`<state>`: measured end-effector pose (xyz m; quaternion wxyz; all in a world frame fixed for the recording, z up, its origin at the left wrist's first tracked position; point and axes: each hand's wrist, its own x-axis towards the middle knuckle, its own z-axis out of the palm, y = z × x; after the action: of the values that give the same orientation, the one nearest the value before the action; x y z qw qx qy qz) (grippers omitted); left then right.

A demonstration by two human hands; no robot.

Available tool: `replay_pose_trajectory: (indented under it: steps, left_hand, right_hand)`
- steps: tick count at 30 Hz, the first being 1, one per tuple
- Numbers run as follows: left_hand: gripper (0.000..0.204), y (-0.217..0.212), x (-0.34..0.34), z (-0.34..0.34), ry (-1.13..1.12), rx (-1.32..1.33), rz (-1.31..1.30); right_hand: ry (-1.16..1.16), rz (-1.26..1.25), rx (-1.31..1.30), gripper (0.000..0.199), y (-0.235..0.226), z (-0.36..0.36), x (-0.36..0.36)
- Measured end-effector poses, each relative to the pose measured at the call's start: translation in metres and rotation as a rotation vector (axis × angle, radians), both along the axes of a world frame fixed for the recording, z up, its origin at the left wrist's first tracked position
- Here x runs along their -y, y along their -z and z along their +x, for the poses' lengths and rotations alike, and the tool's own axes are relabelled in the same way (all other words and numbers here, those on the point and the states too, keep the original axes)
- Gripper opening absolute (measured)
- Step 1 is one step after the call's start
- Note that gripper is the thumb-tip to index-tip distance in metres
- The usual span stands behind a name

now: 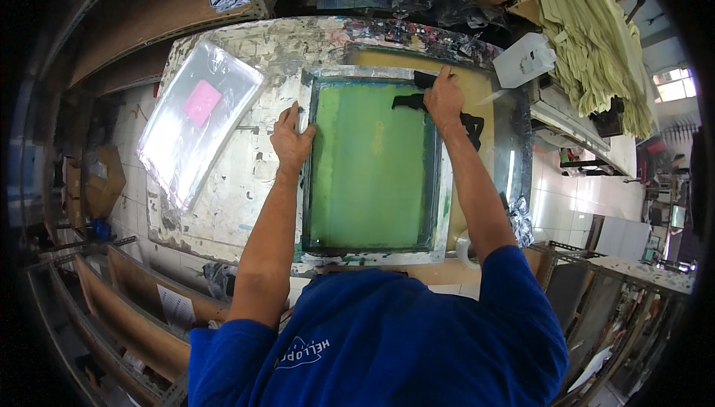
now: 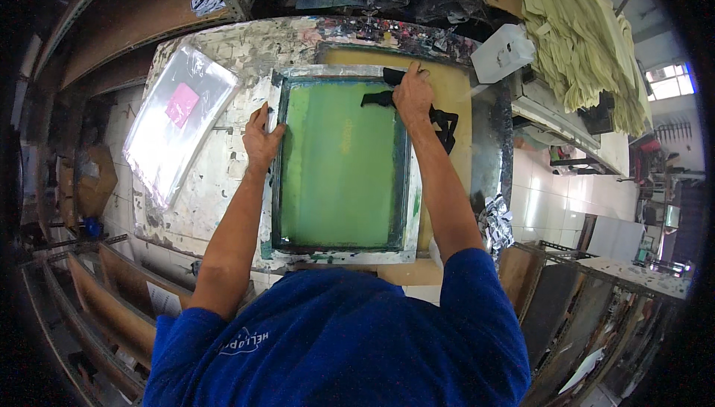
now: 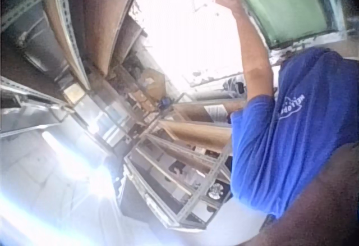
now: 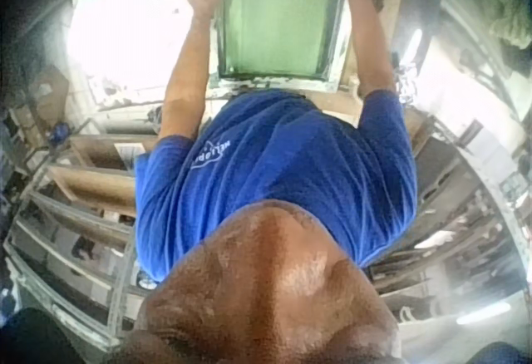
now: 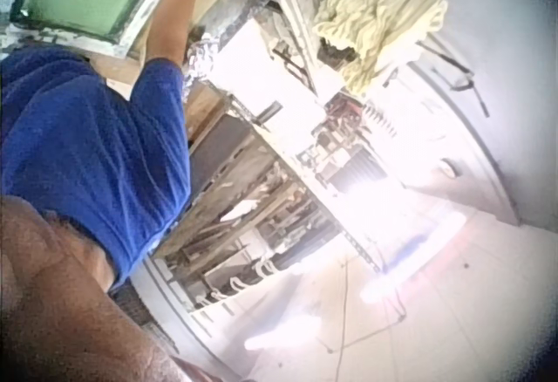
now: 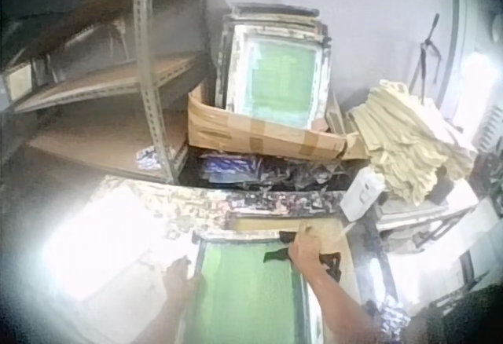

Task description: The person applies clear tape to the edges of a green screen-printing frame on a workbench, smoothing the tape with a black cloth and their hands.

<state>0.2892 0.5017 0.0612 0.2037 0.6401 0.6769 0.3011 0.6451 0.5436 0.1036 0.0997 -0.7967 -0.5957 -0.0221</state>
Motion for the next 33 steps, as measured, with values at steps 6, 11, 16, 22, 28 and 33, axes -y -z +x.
replay_pose_trajectory:
  steps: [6, 11, 16, 22, 28, 33]
  left_hand:
    - [0.07, -0.003, 0.003, 0.0, -0.016, -0.008, 0.005]
    - [0.071, -0.008, 0.002, 0.002, -0.009, -0.009, -0.006]
    - [0.072, -0.007, 0.004, 0.003, -0.037, -0.087, -0.018]
    - [0.071, -0.005, 0.002, 0.004, -0.035, -0.065, -0.02]
    - [0.072, -0.008, -0.001, 0.008, -0.016, -0.04, -0.048]
    - [0.071, -0.001, 0.002, 0.003, -0.055, -0.065, -0.034]
  right_hand:
    - [0.05, 0.018, 0.128, 0.047, 0.0, -0.007, -0.015]
    - [-0.074, 0.002, 0.104, 0.039, 0.01, 0.013, -0.023]
    - [-0.122, 0.039, -0.124, 0.035, -0.009, 0.02, -0.016]
    - [-0.09, 0.187, -0.405, 0.03, 0.015, 0.094, 0.006]
    - [0.256, 0.077, 0.09, 0.035, 0.036, 0.146, 0.064]
    - [0.124, 0.175, 0.022, 0.039, 0.023, 0.093, 0.092]
